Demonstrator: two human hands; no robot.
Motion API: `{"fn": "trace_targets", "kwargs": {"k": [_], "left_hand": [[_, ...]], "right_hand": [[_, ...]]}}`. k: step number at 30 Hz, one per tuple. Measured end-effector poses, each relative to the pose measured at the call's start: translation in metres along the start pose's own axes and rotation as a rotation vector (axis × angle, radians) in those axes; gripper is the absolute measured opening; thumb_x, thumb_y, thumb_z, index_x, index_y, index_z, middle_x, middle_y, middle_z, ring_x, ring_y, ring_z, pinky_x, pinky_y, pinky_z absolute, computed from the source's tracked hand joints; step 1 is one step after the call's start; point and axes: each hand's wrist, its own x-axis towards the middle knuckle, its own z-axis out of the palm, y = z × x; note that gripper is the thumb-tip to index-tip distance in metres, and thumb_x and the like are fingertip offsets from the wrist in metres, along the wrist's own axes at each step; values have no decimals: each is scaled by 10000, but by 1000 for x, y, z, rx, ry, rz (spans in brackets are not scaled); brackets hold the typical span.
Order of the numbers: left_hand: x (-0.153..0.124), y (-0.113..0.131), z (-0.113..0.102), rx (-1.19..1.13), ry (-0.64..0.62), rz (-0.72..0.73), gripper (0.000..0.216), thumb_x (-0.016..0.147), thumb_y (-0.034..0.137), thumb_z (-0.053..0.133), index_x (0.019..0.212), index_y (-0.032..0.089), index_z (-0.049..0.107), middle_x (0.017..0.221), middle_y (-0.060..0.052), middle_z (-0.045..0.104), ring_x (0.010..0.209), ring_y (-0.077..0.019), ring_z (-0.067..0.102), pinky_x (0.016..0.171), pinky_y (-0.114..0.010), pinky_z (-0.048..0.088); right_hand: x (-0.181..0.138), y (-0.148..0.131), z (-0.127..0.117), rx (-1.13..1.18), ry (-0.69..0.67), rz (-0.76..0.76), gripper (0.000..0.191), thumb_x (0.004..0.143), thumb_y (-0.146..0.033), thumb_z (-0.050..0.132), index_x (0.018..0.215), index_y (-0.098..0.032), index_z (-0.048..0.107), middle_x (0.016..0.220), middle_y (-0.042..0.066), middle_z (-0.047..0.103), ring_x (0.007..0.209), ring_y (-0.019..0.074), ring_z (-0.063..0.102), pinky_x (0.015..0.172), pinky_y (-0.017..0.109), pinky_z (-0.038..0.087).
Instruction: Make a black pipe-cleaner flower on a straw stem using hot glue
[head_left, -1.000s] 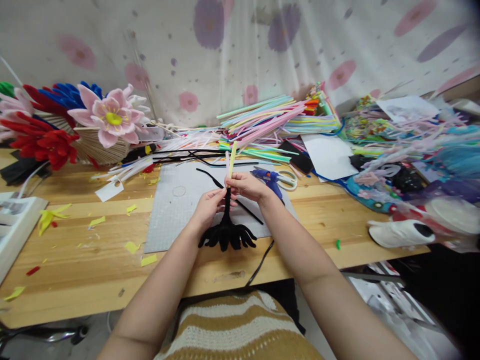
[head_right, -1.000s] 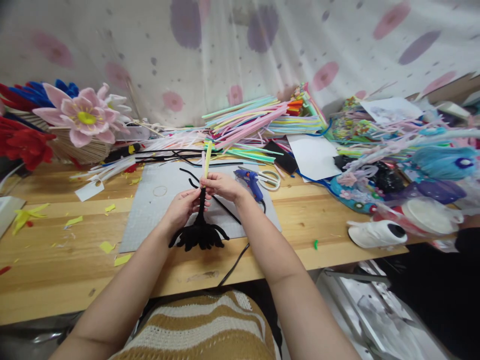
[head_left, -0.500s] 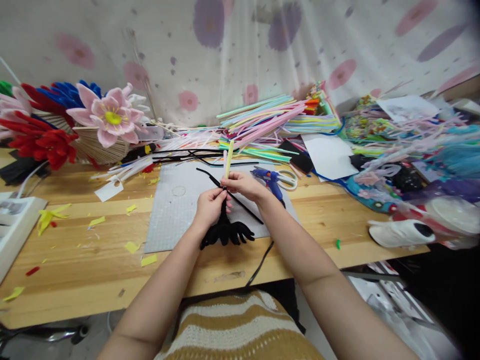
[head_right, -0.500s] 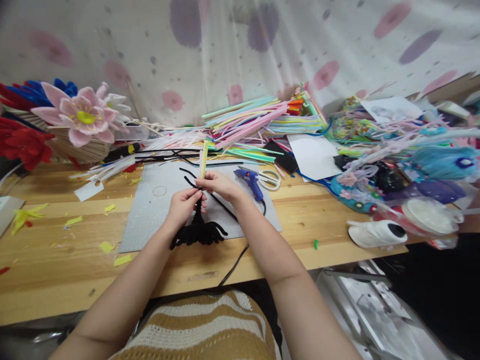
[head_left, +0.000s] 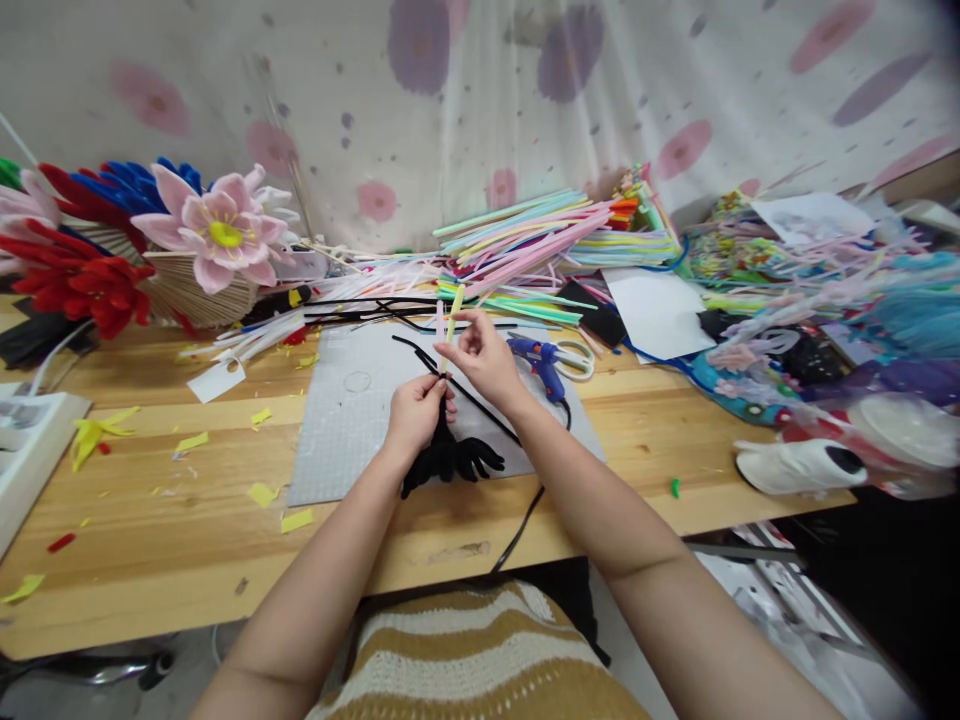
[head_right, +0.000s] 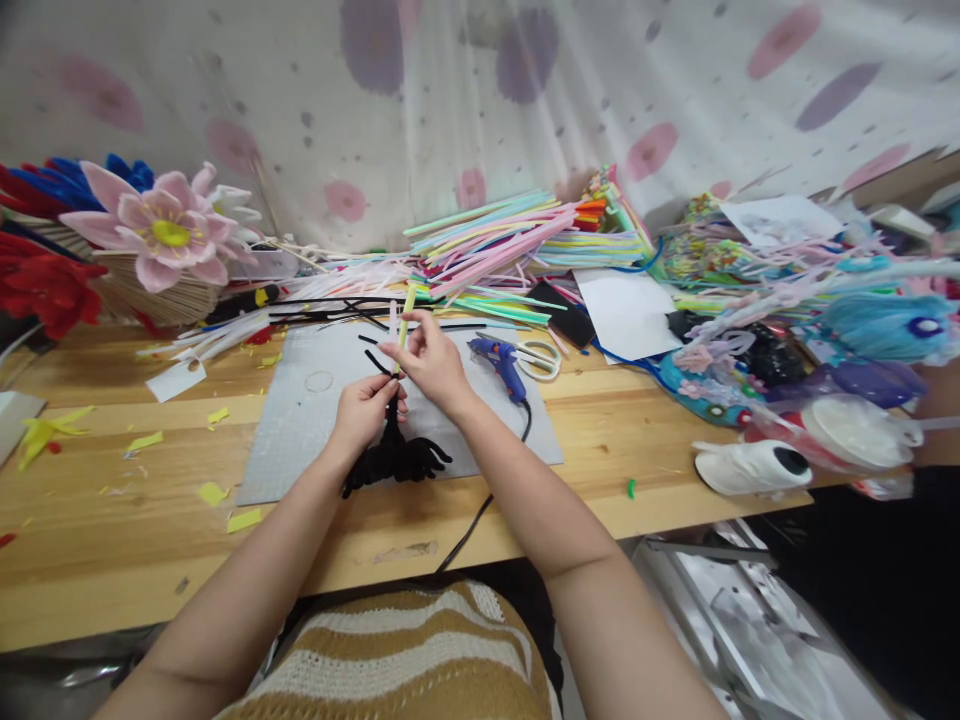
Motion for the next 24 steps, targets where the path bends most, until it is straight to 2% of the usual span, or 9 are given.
{"fn": "trace_targets", "kwargs": {"k": [3, 5, 7, 10, 14, 19, 21, 24], "left_hand": [[-1, 1, 0, 85, 9, 14, 182, 711, 230, 544, 557, 135, 553, 469, -3, 535, 388, -104, 505, 400, -234, 447], [-2, 1, 0, 107, 13, 17, 210, 718, 244, 540, 538, 137, 537, 452, -2, 530, 363, -97, 491, 384, -223, 432], [-1, 2, -1, 68, 14, 16, 204, 714, 252, 548, 548, 133, 546, 462, 2, 525, 375, -90, 490, 386, -218, 439], [1, 2, -6, -92, 22, -8, 122, 673, 240, 595, 648, 121, 599, 523, 12, 535, 434, -89, 509, 408, -227, 469], [4, 1, -13, -316, -14, -73, 212, 620, 230, 663, 797, 115, 637, 590, 13, 563, 460, -76, 511, 423, -229, 482], [2, 0, -12, -506, -69, -112, 171, 615, 199, 692, 757, 116, 644, 615, 6, 576, 463, -56, 496, 401, -186, 453], [0, 0, -10, -560, -106, -91, 193, 629, 188, 691, 806, 121, 655, 623, 8, 576, 467, -52, 489, 402, -178, 446], [-3, 1, -10, -600, -165, -56, 256, 646, 181, 687, 895, 129, 653, 625, 15, 573, 467, -49, 482, 417, -179, 445]], "right_hand": [[4, -17, 1, -192, -267, -46, 256, 714, -361, 595, 897, -182, 586, 600, -40, 497, 566, 88, 425, 577, 226, 292], [8, -24, 1, -279, -355, -87, 151, 721, -303, 585, 788, -170, 605, 603, -27, 525, 581, 91, 439, 577, 227, 281], [10, -27, 0, -293, -361, -162, 93, 732, -244, 555, 714, -160, 590, 612, -22, 538, 591, 88, 446, 576, 223, 279], [9, -19, -6, -194, -284, -209, 97, 735, -229, 529, 680, -154, 555, 618, -21, 536, 593, 85, 450, 570, 216, 294], [1, 4, -10, 68, -147, -44, 168, 699, -300, 557, 634, -154, 509, 596, -31, 500, 559, 76, 424, 552, 214, 312], [-11, 24, 0, 451, -53, 245, 246, 597, -345, 635, 598, -162, 470, 489, -76, 397, 445, 42, 316, 455, 197, 240], [-14, 28, 6, 585, -56, 349, 266, 574, -345, 652, 598, -164, 458, 453, -88, 376, 402, 30, 277, 417, 191, 193], [-15, 33, 14, 763, -142, 465, 278, 570, -323, 666, 600, -162, 441, 424, -98, 359, 356, 14, 241, 378, 179, 146]]}}
